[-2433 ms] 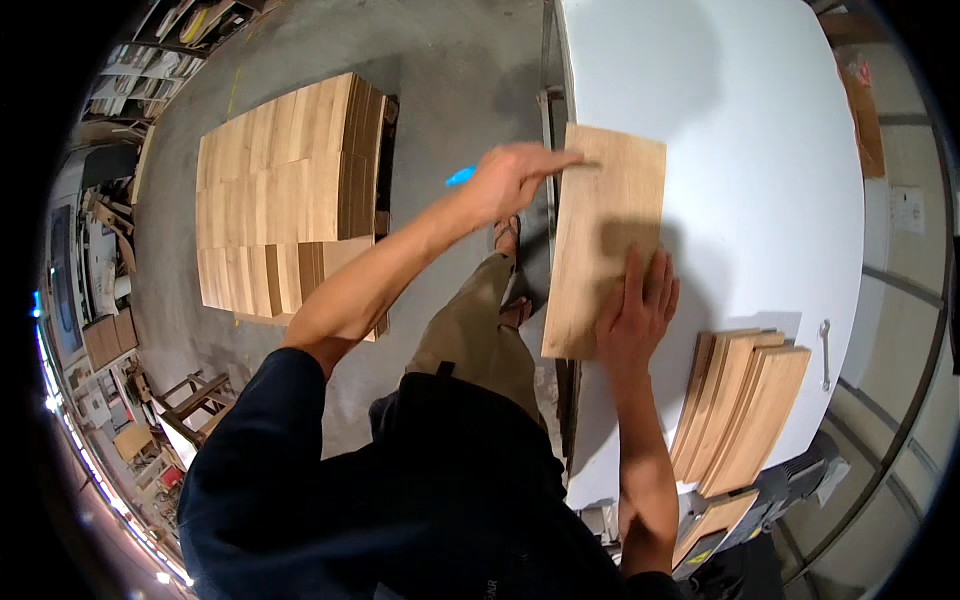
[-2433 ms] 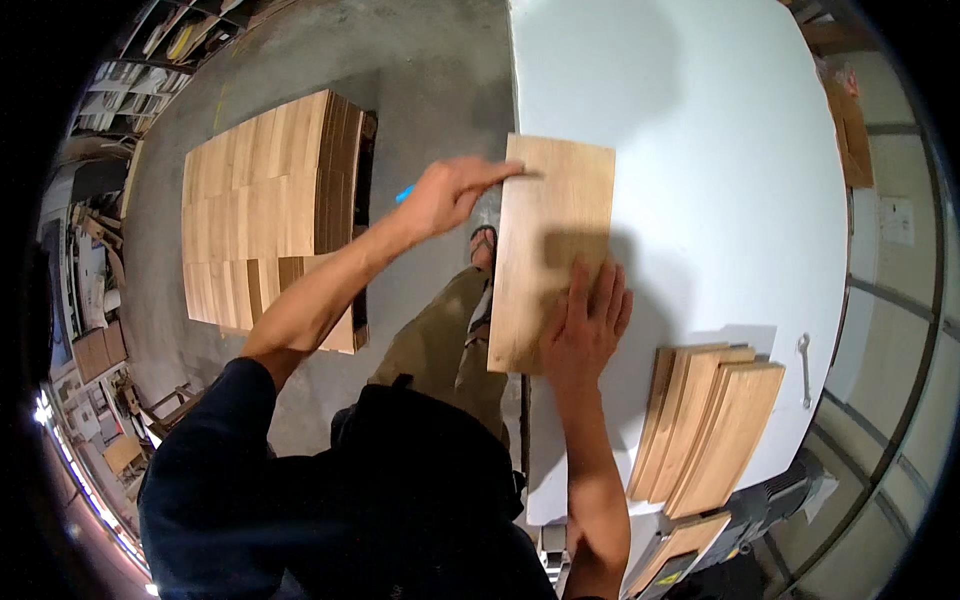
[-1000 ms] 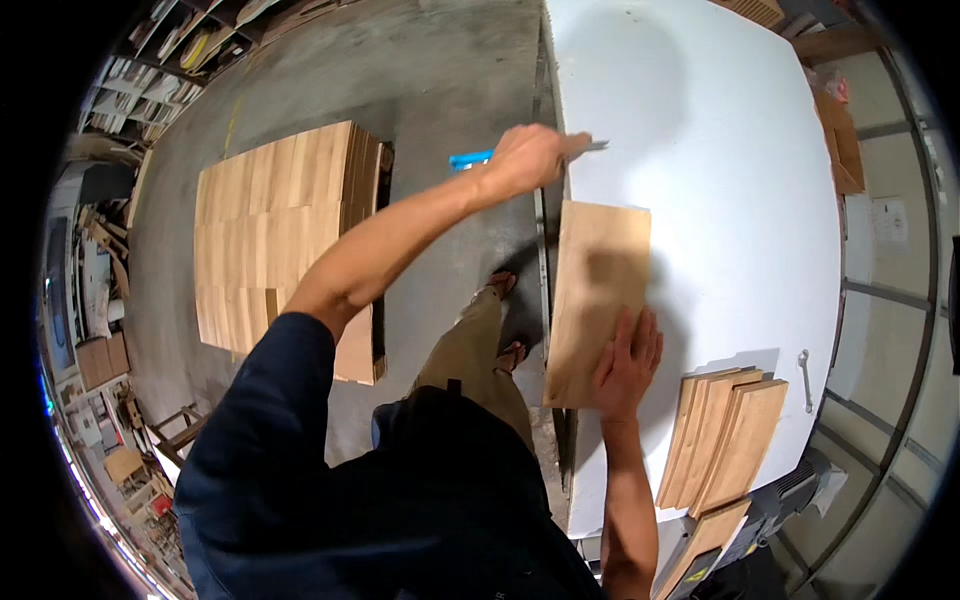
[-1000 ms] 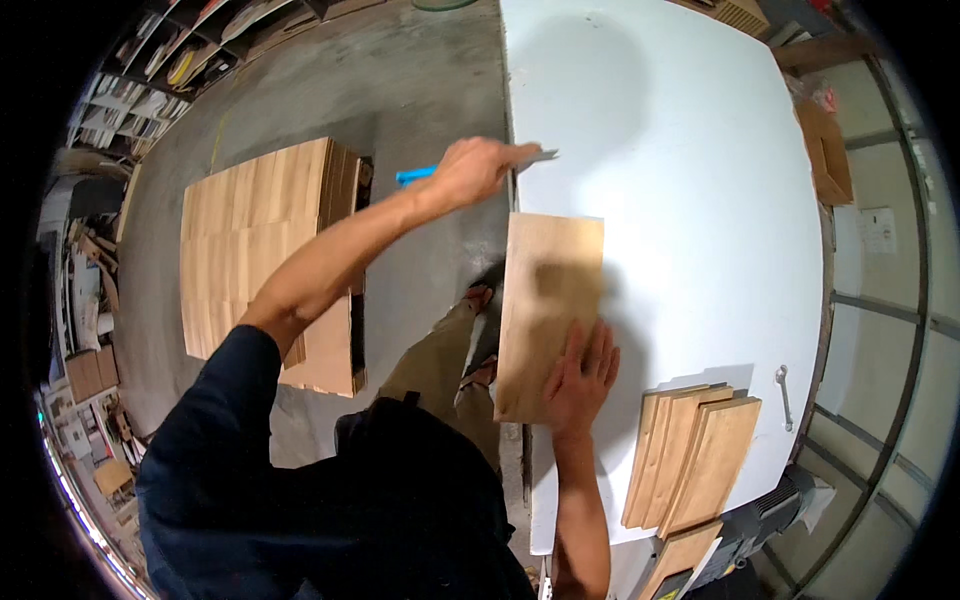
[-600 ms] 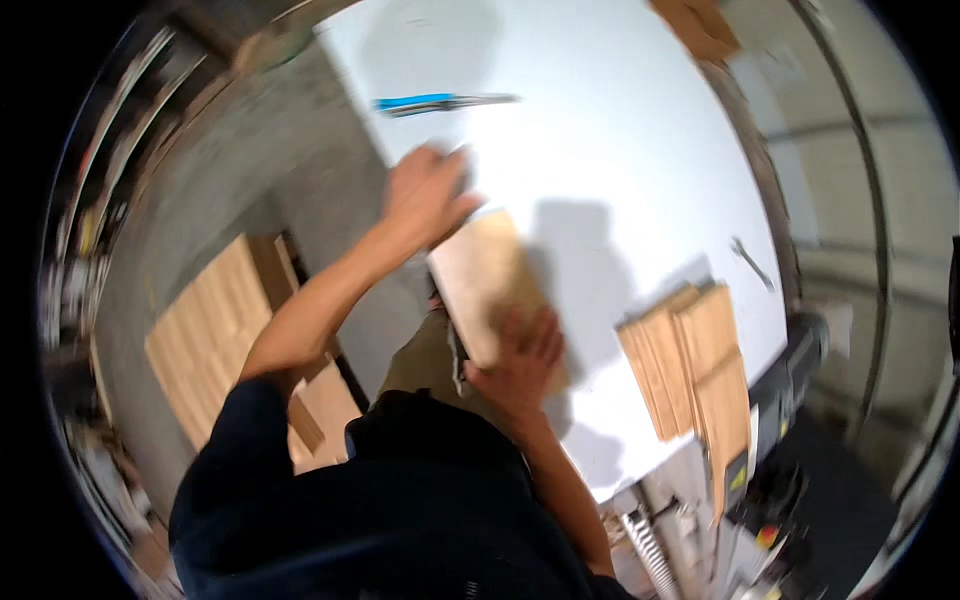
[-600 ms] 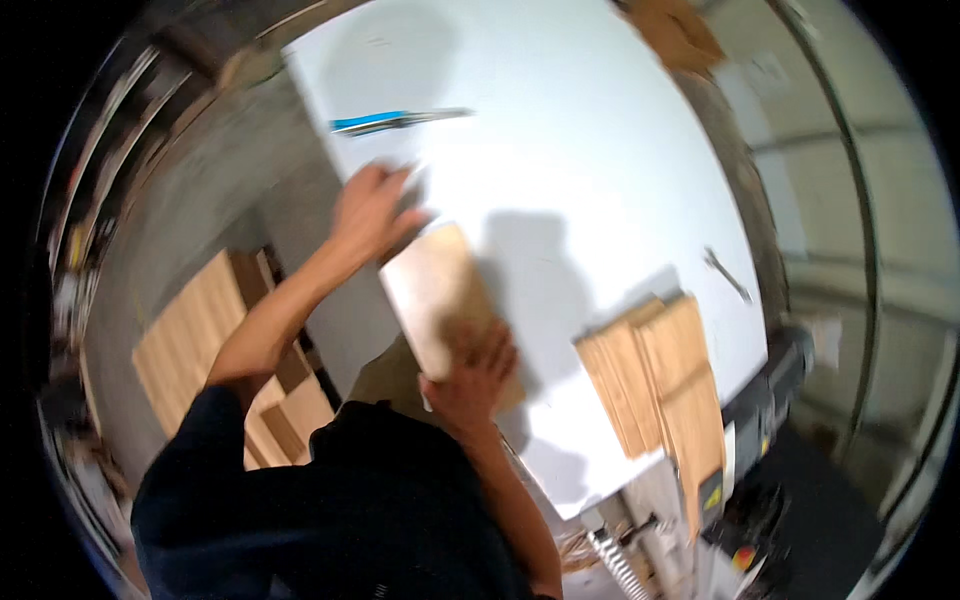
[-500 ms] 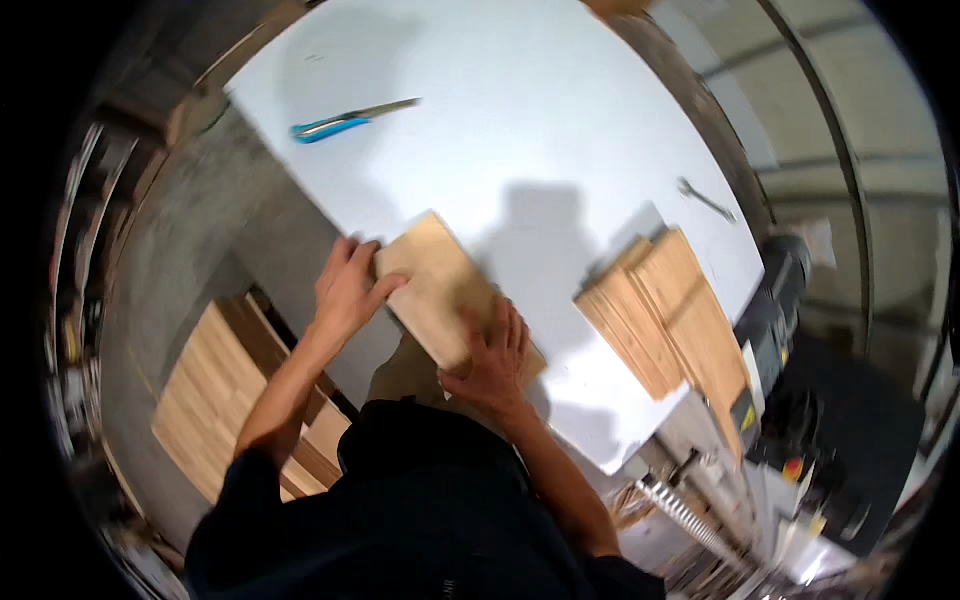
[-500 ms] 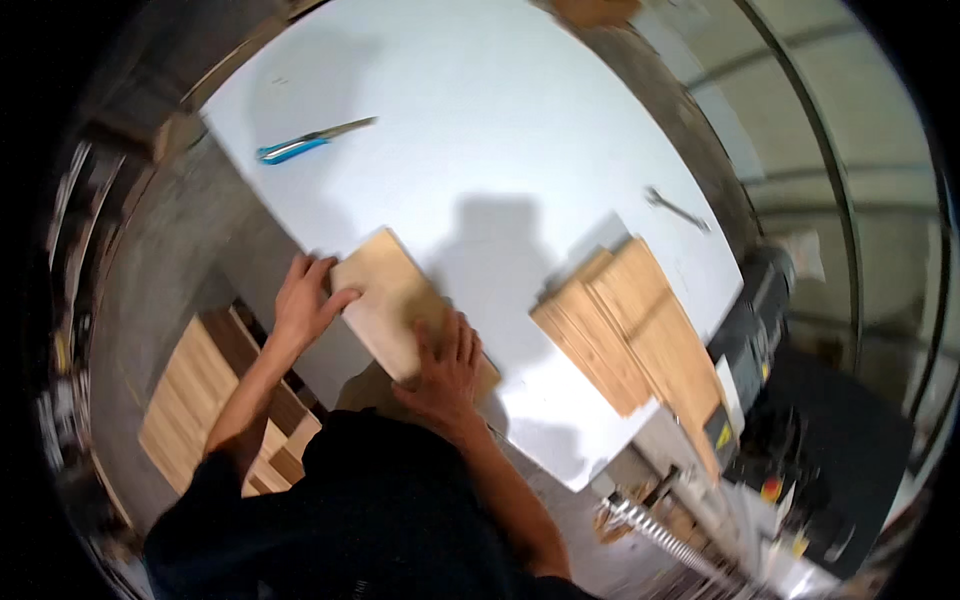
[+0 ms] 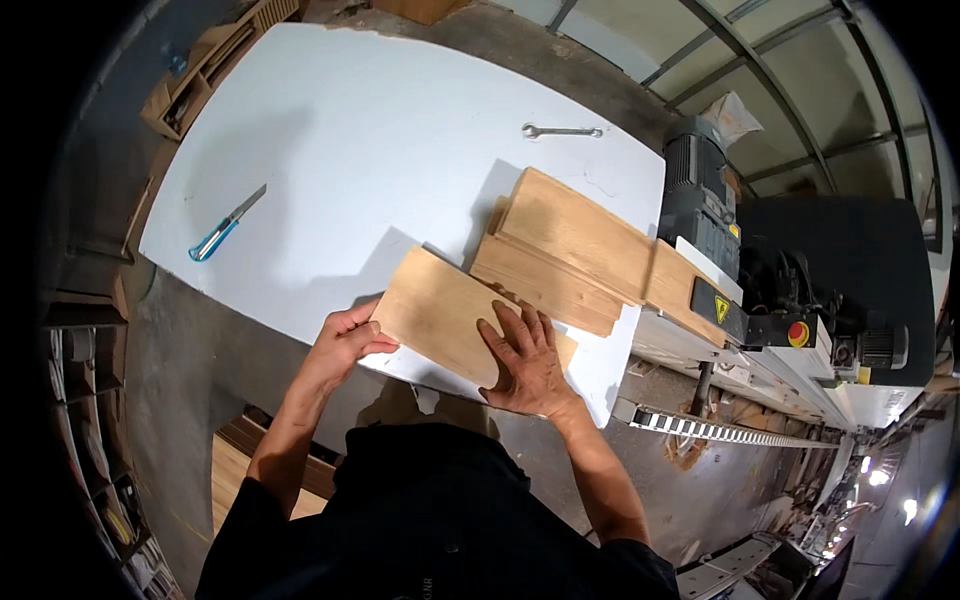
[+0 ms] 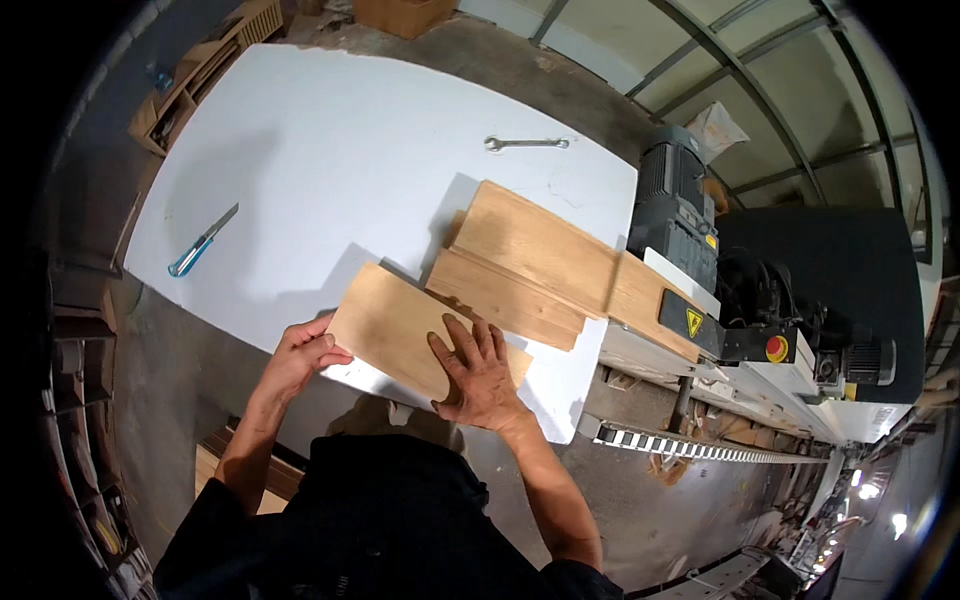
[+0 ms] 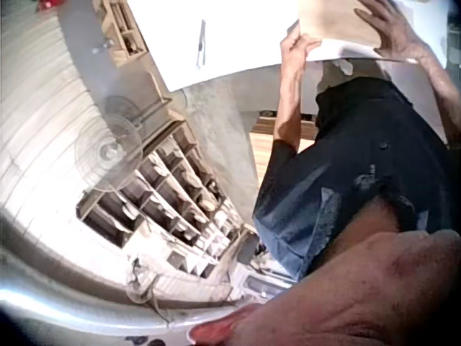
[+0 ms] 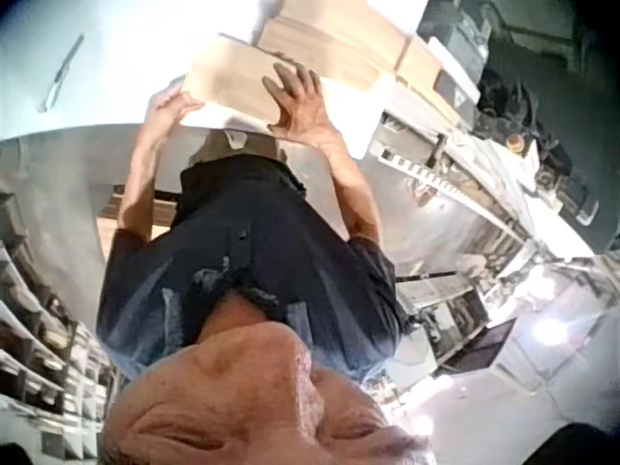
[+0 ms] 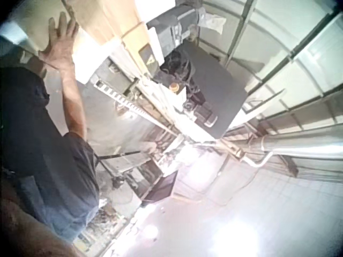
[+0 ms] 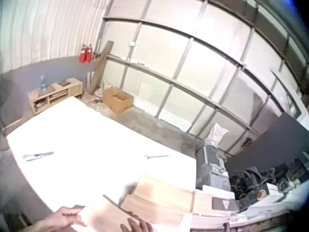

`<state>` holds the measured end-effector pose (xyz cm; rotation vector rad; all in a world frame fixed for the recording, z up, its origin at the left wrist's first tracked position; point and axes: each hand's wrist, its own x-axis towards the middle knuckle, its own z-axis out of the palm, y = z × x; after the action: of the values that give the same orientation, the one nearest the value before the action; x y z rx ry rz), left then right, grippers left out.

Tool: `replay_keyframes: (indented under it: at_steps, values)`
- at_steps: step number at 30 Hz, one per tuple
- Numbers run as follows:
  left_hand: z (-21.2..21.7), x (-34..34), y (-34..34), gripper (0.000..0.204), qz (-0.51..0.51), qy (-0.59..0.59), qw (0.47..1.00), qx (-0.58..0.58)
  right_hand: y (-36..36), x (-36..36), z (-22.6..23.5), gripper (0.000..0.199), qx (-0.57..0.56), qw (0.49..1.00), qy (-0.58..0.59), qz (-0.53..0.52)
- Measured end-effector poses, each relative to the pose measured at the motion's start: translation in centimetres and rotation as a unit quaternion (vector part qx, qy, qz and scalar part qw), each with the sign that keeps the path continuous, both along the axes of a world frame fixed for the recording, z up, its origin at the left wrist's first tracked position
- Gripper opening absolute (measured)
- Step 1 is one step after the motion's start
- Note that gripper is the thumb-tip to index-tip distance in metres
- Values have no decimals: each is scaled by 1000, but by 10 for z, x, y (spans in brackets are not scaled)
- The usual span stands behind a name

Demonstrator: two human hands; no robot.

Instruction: The person scrapes the surface of wood panels, stacks them, and places the bundle onto a large wooden pallet.

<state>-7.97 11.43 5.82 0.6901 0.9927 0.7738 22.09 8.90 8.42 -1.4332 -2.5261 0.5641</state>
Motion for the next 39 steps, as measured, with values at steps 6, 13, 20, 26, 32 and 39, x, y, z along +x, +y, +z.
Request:
replay_keyframes:
  at_steps: [6,13,20,26,32,39]
  values:
    - [1,14,10,38,3,-38,999,-10,11,15,-1,89,46,999,13,14]
    - [-81,-151,69,40,119,691,607,373,-1,-41,-49,87,3,998,13,56]
    - [-87,-218,104,42,38,808,558,184,-3,-75,-82,79,30,994,17,108]
    - [-61,-202,43,29,147,683,702,135,8,-88,-82,84,57,987,15,147]
    - [-46,-74,-91,45,238,542,788,169,9,-109,-89,86,75,981,64,169]
    - [-70,18,-129,62,111,641,751,112,6,-106,-96,83,106,973,65,193]
